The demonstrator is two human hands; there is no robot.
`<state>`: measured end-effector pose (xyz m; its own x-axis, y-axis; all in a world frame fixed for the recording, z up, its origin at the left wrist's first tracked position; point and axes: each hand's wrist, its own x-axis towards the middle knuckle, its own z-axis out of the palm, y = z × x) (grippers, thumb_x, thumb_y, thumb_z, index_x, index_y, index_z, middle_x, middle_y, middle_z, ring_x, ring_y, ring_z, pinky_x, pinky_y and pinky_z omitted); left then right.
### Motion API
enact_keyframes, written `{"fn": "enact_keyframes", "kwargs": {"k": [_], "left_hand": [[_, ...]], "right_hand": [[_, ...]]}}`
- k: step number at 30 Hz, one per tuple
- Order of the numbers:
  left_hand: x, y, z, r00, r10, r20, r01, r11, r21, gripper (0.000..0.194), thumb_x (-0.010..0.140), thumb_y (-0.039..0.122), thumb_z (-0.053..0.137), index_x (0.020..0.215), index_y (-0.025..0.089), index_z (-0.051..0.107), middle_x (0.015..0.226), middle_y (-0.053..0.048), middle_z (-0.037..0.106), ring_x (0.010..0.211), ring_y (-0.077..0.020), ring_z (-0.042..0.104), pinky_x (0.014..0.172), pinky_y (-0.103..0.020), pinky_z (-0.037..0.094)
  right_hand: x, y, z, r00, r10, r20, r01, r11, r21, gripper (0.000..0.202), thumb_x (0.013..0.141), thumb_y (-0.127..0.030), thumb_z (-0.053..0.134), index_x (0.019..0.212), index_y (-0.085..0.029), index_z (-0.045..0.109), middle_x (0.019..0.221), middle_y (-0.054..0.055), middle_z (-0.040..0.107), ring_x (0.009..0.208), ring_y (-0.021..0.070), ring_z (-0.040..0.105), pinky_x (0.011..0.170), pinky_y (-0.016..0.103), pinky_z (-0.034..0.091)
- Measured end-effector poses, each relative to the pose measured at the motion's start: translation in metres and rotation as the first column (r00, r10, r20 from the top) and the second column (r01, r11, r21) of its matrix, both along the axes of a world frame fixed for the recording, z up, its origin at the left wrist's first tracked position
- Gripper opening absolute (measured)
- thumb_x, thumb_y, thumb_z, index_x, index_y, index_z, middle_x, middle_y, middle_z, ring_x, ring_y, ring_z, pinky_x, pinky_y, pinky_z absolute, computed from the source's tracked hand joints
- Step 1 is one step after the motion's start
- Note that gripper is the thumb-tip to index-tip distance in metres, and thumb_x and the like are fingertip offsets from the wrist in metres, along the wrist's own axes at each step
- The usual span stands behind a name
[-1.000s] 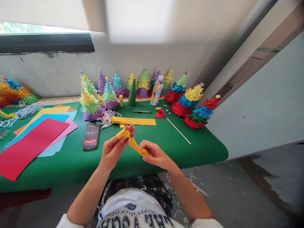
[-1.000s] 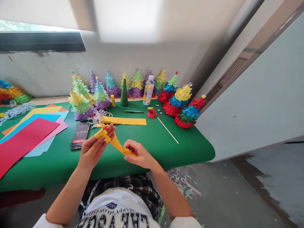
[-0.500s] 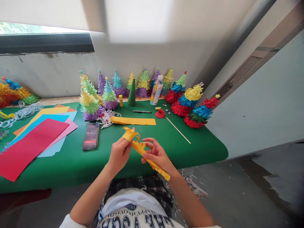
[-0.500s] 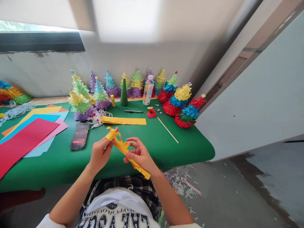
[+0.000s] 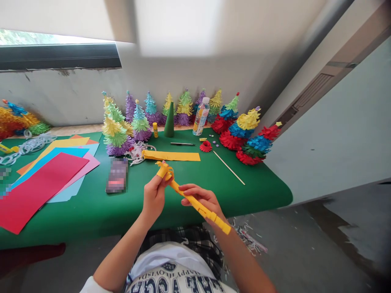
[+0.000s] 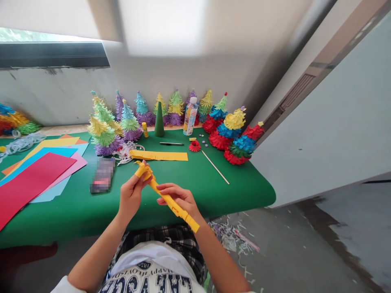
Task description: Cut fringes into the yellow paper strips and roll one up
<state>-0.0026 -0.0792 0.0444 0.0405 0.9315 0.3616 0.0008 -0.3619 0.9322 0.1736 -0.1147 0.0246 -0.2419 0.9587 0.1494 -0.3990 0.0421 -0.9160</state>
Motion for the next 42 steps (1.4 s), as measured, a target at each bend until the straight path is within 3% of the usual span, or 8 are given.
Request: {"fn": "enact_keyframes", "kwargs": {"k": [3,6,12,17,24,29,36,42], "left_hand": [[0.002,0.0,0.0,0.993,0.04,0.111,-0.035,0.998,-0.045,0.04,0.09,0.044,0.054,0.117,0.016,0.064,0.121,-0.009,0.064,0.107,-0.0226,0.062,0.094,-0.034,0.051],[0.0,-0.001,0.001,0.995,0.064,-0.076,-0.065,0.998,-0.017,0.034,0.091,0.04,0.051,0.112,0.017,0.066,0.11,-0.008,0.068,0.096,-0.0203,0.063,0.086,-0.031,0.051],[-0.004,-0.005,-0.001,0.919,-0.038,-0.394,0.05,0.999,0.022,0.032,0.095,0.035,0.041,0.088,0.016,0.066,0.075,-0.003,0.064,0.061,-0.0128,0.05,0.061,-0.024,0.042],[-0.001,-0.008,0.003,0.835,-0.159,-0.527,0.211,0.977,0.04,0.034,0.097,0.029,0.032,0.079,0.017,0.059,0.076,-0.005,0.059,0.068,-0.0149,0.052,0.064,-0.025,0.04],[0.0,-0.011,0.009,0.727,-0.127,-0.675,0.288,0.949,0.131,0.028,0.091,0.019,0.032,0.075,0.018,0.055,0.075,-0.006,0.058,0.072,-0.0185,0.054,0.066,-0.028,0.041],[0.003,-0.013,0.008,0.716,-0.139,-0.684,0.333,0.929,0.16,0.022,0.09,0.017,0.038,0.082,0.019,0.057,0.082,-0.006,0.063,0.079,-0.0195,0.056,0.072,-0.03,0.042],[0.003,-0.015,0.007,0.726,-0.171,-0.666,0.343,0.93,0.135,0.03,0.095,0.022,0.037,0.069,0.019,0.053,0.069,-0.003,0.06,0.069,-0.0155,0.054,0.066,-0.026,0.039],[0.001,-0.017,0.008,0.73,-0.086,-0.678,0.311,0.925,0.218,0.034,0.094,0.022,0.037,0.063,0.018,0.051,0.062,-0.001,0.058,0.061,-0.0134,0.053,0.062,-0.024,0.037]], "right_hand": [[-0.006,-0.002,-0.001,1.0,0.001,0.006,-0.001,0.999,0.034,0.021,0.075,-0.033,0.075,0.093,-0.023,0.072,0.115,0.007,0.066,0.082,0.0167,0.07,0.082,0.035,0.061],[-0.011,-0.004,0.003,0.998,-0.057,0.037,0.054,0.995,0.083,0.015,0.078,-0.028,0.074,0.092,-0.025,0.07,0.113,0.006,0.067,0.078,0.0143,0.071,0.083,0.034,0.061],[-0.01,-0.003,0.015,0.96,-0.223,0.171,0.176,0.952,0.25,0.01,0.082,-0.029,0.069,0.091,-0.024,0.071,0.102,0.006,0.069,0.083,0.0184,0.07,0.073,0.036,0.064],[-0.003,-0.001,0.016,0.894,-0.318,0.316,0.175,0.897,0.406,0.014,0.087,-0.025,0.061,0.099,-0.025,0.068,0.101,0.006,0.069,0.077,0.0164,0.068,0.062,0.029,0.06],[-0.003,0.002,0.019,0.775,-0.48,0.411,0.226,0.818,0.529,0.014,0.089,-0.025,0.057,0.099,-0.024,0.067,0.094,0.005,0.072,0.085,0.019,0.068,0.074,0.032,0.057],[-0.006,0.003,0.02,0.721,-0.542,0.432,0.287,0.801,0.525,0.015,0.087,-0.028,0.06,0.1,-0.023,0.064,0.082,0.003,0.073,0.063,0.0157,0.064,0.059,0.028,0.053],[0.003,0.007,0.022,0.745,-0.521,0.417,0.27,0.807,0.526,0.042,0.084,-0.03,0.063,0.123,-0.025,0.05,0.088,0.002,0.074,0.055,0.012,0.053,0.055,0.028,0.048],[0.014,0.012,0.025,0.832,-0.524,0.181,0.359,0.758,0.545,0.045,0.092,-0.035,0.052,0.134,-0.028,0.039,0.105,0.006,0.071,0.086,0.0199,0.066,0.077,0.038,0.053]]}}
